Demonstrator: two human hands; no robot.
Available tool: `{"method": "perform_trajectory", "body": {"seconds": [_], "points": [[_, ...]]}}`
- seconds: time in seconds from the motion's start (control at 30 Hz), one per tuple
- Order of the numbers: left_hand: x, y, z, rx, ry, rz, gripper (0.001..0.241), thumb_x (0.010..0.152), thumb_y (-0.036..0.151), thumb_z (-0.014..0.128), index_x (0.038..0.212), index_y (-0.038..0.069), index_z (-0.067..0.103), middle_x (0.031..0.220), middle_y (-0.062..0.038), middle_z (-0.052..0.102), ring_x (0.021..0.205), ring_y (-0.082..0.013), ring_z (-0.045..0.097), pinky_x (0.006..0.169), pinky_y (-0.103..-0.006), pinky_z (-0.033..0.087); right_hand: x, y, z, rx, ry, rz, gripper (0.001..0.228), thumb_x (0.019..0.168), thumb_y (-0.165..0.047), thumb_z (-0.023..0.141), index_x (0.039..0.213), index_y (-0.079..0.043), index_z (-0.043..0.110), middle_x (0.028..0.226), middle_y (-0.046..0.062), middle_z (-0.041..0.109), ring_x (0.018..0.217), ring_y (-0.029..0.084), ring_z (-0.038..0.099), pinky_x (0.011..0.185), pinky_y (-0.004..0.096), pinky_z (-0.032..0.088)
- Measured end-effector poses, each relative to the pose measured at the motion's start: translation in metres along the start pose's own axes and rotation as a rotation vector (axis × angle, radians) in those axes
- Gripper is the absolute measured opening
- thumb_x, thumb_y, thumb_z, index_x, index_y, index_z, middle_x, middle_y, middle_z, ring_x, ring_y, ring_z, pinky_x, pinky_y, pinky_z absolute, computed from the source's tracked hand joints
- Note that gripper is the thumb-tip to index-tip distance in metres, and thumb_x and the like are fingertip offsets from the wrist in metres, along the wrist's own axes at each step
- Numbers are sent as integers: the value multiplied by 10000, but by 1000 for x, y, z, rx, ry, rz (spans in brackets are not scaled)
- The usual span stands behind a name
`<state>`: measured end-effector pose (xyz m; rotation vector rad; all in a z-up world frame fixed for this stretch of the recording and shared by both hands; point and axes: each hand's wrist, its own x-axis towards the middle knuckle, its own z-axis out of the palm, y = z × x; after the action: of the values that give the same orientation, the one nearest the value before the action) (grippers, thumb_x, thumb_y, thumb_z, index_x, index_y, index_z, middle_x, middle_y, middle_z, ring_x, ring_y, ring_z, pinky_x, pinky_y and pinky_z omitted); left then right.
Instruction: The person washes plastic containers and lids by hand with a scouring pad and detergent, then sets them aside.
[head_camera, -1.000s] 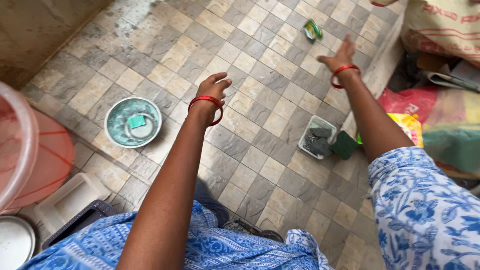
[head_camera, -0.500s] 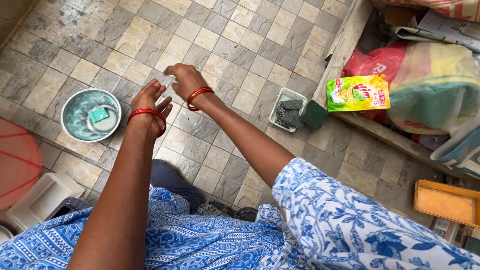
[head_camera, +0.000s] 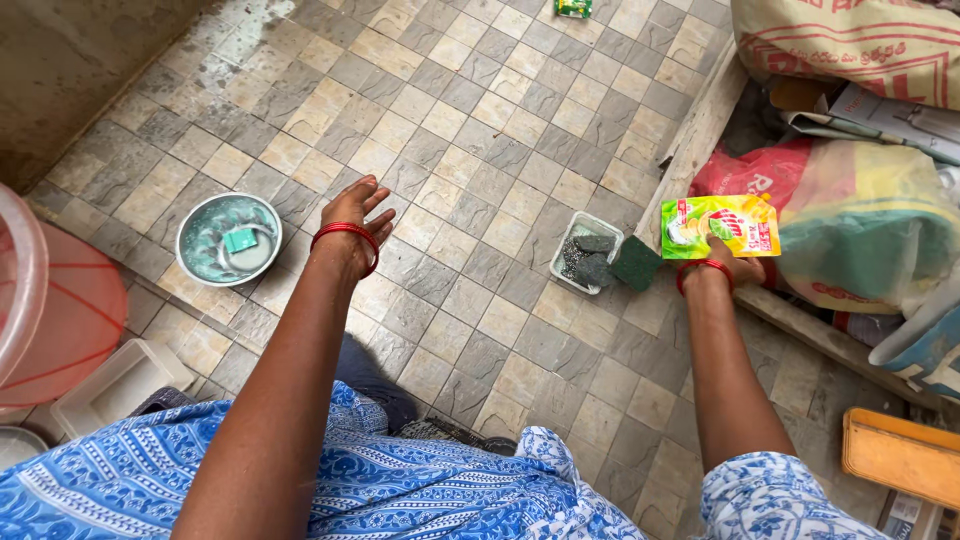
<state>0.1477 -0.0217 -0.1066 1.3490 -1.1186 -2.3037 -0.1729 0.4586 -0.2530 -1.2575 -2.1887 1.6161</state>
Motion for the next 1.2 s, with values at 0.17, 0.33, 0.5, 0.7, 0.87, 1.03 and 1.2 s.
{"method": "perform_trajectory", "body": {"seconds": [0.17,0.33,0.5,0.7,0.87,1.03,1.2], "points": [[2,8,0,53,20,51,400,963,311,589,1341,181,612,1336,-50,692,1128,-286,672,945,-376,526,-4,-11,19,-59,61,-320,343,751,-52,850,1020,-56,639,1002,104,674,905,251,650,830,409,521],[-29,75,-34,358,-20,30,442,976,361,602,1360,142,596,1353,-70,685,1097,-294,661,877,-368,526,-151,-29,68,117,-188,-1018,118,884,-22,790,955,-16,696,921,86,720,841,200,669,762,364,543],[-46,183,-115,872,26,233,490,988,354,580,1437,158,582,1393,-80,678,1137,-271,687,926,-403,535,-376,-39,149,164,-872,-1178,137,918,-70,757,957,-38,630,981,69,631,860,178,638,705,312,567],[-67,279,-258,1127,340,337,484,1090,377,571,1466,73,580,1301,-191,656,1057,-307,632,894,-419,513,-665,-78,192,204,-1640,-1378,242,953,-185,774,1031,-5,631,1038,122,636,922,201,727,799,340,593],[-71,236,-352,909,428,813,421,957,127,760,1334,10,614,1199,-109,726,1041,-182,699,907,-310,568,-813,-96,193,40,-2420,-1297,220,1055,-172,631,1224,-40,581,1185,101,730,1083,154,699,928,321,578],[-34,171,-405,247,515,678,549,850,22,768,1229,160,395,1052,-32,660,875,-197,697,622,-330,601,-843,-71,200,-403,-2377,-1620,289,1061,-211,581,1242,-29,450,1219,107,678,1076,168,694,787,364,606],[19,94,-381,-169,420,572,521,900,-10,679,1323,180,442,1004,-91,682,787,-188,654,629,-327,572,-804,-27,227,-699,-2516,-1074,483,998,-279,614,1441,-140,481,1262,56,705,1045,138,700,762,328,603]]}}
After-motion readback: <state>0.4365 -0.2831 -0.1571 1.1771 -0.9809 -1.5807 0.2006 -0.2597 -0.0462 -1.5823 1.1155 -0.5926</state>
